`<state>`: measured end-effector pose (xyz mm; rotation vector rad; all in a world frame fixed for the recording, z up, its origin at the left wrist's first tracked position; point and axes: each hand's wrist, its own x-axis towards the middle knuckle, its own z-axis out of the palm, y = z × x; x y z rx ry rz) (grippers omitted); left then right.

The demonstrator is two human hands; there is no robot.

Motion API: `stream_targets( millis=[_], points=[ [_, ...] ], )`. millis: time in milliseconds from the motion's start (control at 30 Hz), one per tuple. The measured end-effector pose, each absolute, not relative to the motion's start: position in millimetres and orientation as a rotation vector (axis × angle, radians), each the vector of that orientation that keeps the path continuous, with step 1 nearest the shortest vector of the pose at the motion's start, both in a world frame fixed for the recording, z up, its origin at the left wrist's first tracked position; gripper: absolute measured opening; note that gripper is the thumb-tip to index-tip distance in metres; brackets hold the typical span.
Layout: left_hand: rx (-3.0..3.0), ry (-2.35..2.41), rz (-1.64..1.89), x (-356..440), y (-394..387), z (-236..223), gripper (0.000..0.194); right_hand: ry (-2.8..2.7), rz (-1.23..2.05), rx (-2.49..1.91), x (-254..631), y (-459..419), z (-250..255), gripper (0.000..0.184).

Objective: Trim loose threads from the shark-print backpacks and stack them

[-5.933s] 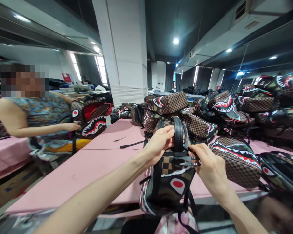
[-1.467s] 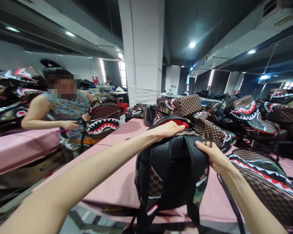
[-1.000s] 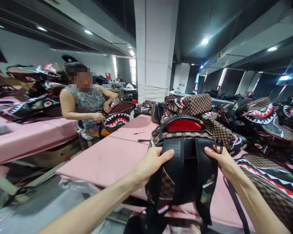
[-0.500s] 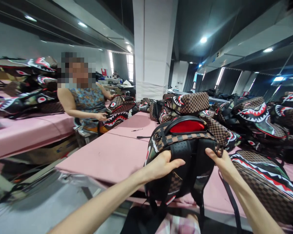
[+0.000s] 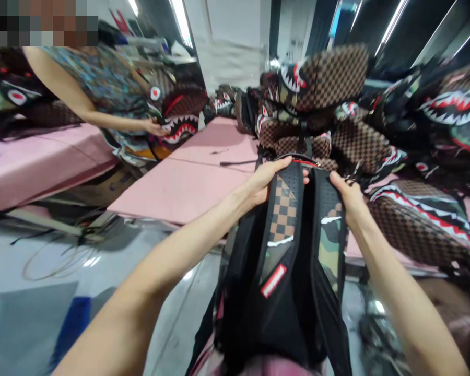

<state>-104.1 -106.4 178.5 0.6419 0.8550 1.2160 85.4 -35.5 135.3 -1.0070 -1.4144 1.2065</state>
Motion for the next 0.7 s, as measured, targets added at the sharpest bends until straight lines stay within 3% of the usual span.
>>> stream_targets(
  millis=[133, 233, 700],
  points=[
    [0.294, 0.981, 1.134, -109.7, -125.2, 43.6, 0.034, -1.363, 1.458, -1.251, 89.5, -67.4, 15.9, 0.040],
    [0.173, 0.954, 1.106, -107.6, -159.4, -10.4, 0.036, -1.366, 1.525, -1.314, 96.9, -100.3, -21.9, 0.042],
    [0.169, 0.885, 1.061, -111.8, -156.9, -20.5, 0.043, -1.315, 1.641, -1.361, 99.7, -96.8, -37.2, 0.046]
  ],
)
